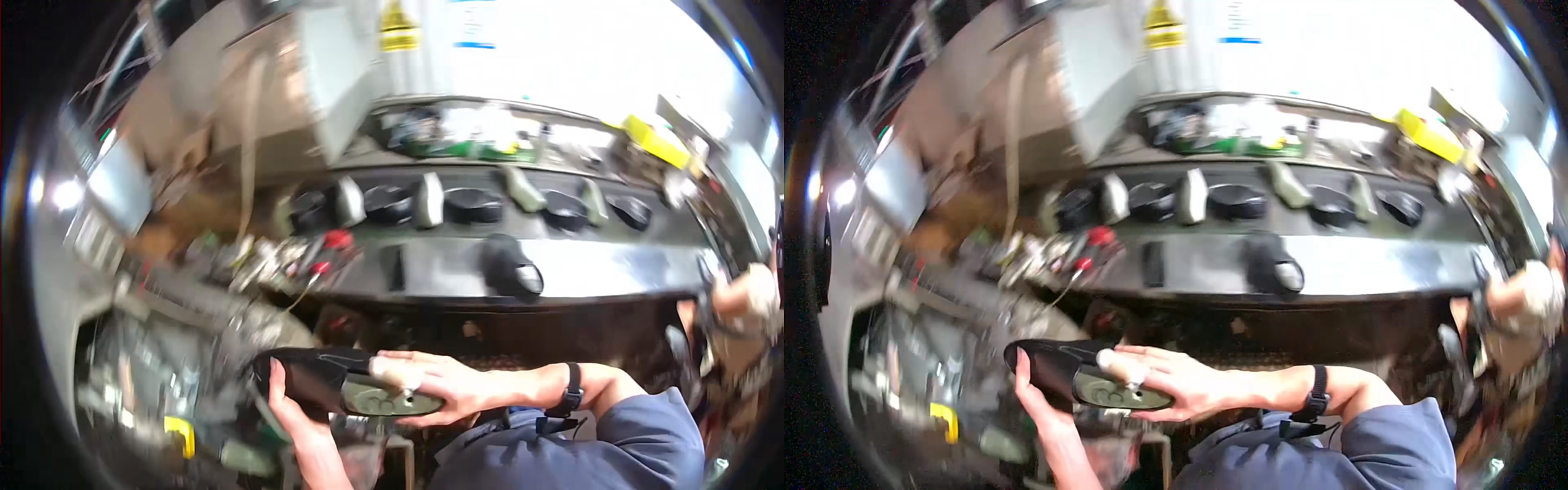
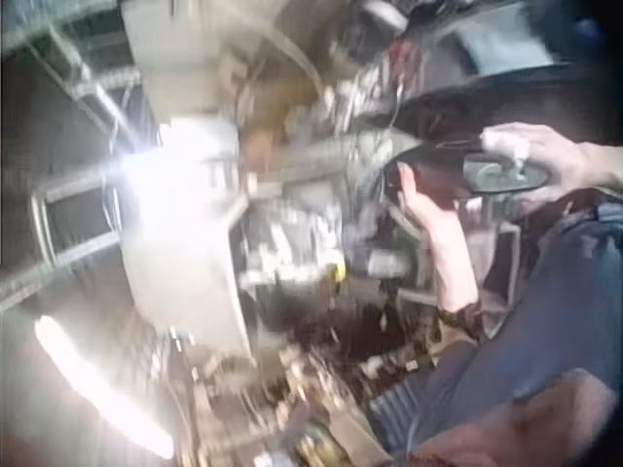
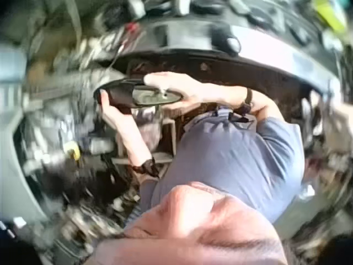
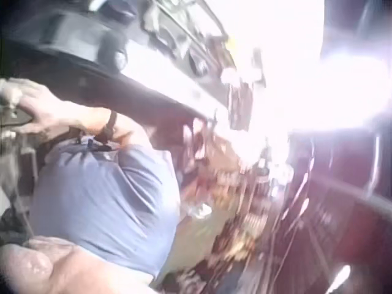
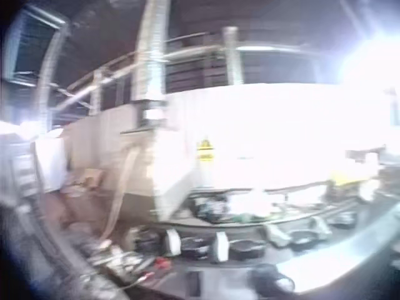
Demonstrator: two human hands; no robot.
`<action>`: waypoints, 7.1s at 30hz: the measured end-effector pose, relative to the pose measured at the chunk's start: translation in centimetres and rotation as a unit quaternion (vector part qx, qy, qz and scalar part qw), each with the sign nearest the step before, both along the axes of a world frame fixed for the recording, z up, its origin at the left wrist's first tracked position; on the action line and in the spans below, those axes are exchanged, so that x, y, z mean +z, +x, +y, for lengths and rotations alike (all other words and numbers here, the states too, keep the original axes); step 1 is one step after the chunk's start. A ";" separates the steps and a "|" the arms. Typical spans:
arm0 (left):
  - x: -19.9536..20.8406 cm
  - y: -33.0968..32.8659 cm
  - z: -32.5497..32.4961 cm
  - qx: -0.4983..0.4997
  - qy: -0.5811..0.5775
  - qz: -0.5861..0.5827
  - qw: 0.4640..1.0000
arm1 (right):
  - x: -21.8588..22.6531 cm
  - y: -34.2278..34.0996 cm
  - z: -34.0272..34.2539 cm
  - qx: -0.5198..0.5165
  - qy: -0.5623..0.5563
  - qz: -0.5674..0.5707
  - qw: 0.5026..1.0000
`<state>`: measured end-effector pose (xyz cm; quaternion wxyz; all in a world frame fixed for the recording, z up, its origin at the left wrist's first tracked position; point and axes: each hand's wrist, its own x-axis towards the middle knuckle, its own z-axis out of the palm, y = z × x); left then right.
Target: Assemble a shoe by pulling the upper over a last and using a machine to secure it.
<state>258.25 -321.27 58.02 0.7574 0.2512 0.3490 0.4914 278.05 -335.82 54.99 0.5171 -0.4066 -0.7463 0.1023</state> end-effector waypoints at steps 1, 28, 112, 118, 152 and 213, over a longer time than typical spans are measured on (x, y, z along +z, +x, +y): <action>-0.9 3.5 -0.1 -0.057 0.003 0.005 0.998 | 0.2 2.5 -2.0 -0.029 -0.027 0.014 0.999; -28.0 59.7 -1.4 -0.431 0.415 0.567 0.566 | -16.7 38.3 -25.3 -0.500 -0.369 0.212 0.754; -11.5 -21.4 -1.1 0.306 0.196 0.569 0.738 | -5.6 -15.2 16.7 0.159 -0.492 0.587 0.623; -14.1 -26.6 -2.5 0.240 0.267 0.483 0.799 | -4.9 -18.7 16.6 0.171 -0.524 0.581 0.599; -10.8 -24.9 6.2 0.378 -0.148 -0.159 0.900 | -7.5 -32.7 26.8 0.122 -0.512 0.539 0.657; -27.6 -31.4 -7.6 0.520 0.074 0.581 0.621 | -11.0 -32.9 27.5 0.155 -0.495 0.538 0.664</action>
